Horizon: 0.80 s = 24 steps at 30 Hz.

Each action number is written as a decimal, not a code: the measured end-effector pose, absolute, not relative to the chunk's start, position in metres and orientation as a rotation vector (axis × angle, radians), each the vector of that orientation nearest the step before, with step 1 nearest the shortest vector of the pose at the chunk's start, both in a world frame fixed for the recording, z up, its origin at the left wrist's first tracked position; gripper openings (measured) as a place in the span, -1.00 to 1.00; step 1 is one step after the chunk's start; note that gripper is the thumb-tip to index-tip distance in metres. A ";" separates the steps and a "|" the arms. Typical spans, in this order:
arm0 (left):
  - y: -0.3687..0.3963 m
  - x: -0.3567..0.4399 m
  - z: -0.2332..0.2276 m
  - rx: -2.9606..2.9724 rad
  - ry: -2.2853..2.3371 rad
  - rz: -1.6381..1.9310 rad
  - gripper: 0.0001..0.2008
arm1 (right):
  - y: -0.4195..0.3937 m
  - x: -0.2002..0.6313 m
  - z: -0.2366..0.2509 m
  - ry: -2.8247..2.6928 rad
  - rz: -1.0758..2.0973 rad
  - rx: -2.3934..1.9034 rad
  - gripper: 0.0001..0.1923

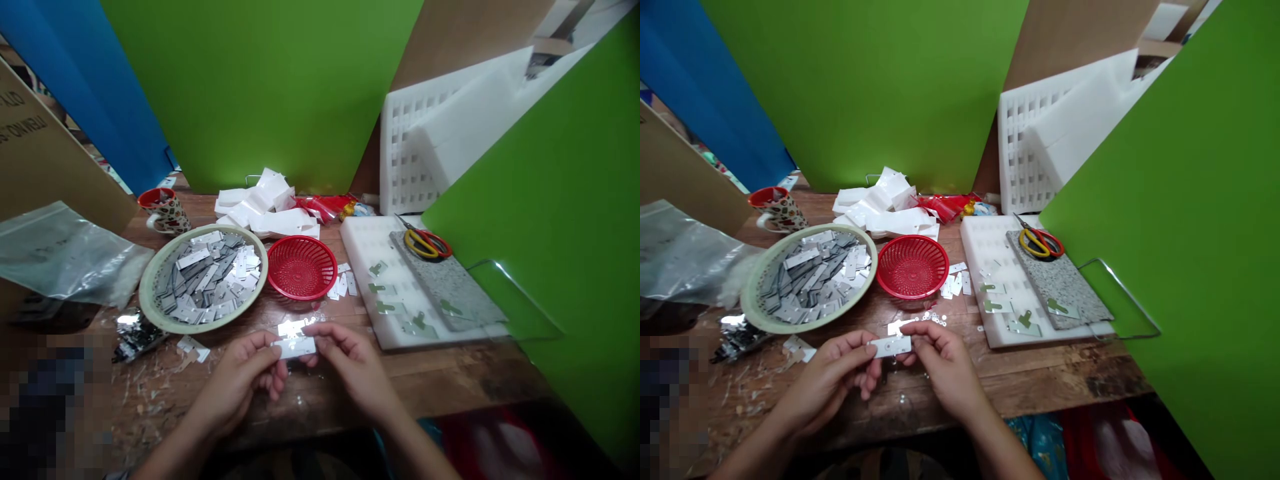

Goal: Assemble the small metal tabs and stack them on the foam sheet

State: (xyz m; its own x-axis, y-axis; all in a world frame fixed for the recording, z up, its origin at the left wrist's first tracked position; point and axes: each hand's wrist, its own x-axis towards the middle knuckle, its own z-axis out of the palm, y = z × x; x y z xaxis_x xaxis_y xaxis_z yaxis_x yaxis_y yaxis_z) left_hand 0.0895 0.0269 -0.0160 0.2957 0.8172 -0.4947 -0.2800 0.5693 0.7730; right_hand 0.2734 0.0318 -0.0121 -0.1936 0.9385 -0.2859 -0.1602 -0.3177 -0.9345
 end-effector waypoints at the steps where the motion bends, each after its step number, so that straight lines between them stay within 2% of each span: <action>1: 0.027 0.089 -0.016 0.614 1.021 0.800 -0.78 | 0.032 0.273 -0.012 -1.010 1.650 -1.204 -0.74; 24: 0.026 0.091 -0.020 0.586 1.029 0.824 -0.74 | 0.035 0.263 -0.015 -0.899 1.711 -1.228 -0.62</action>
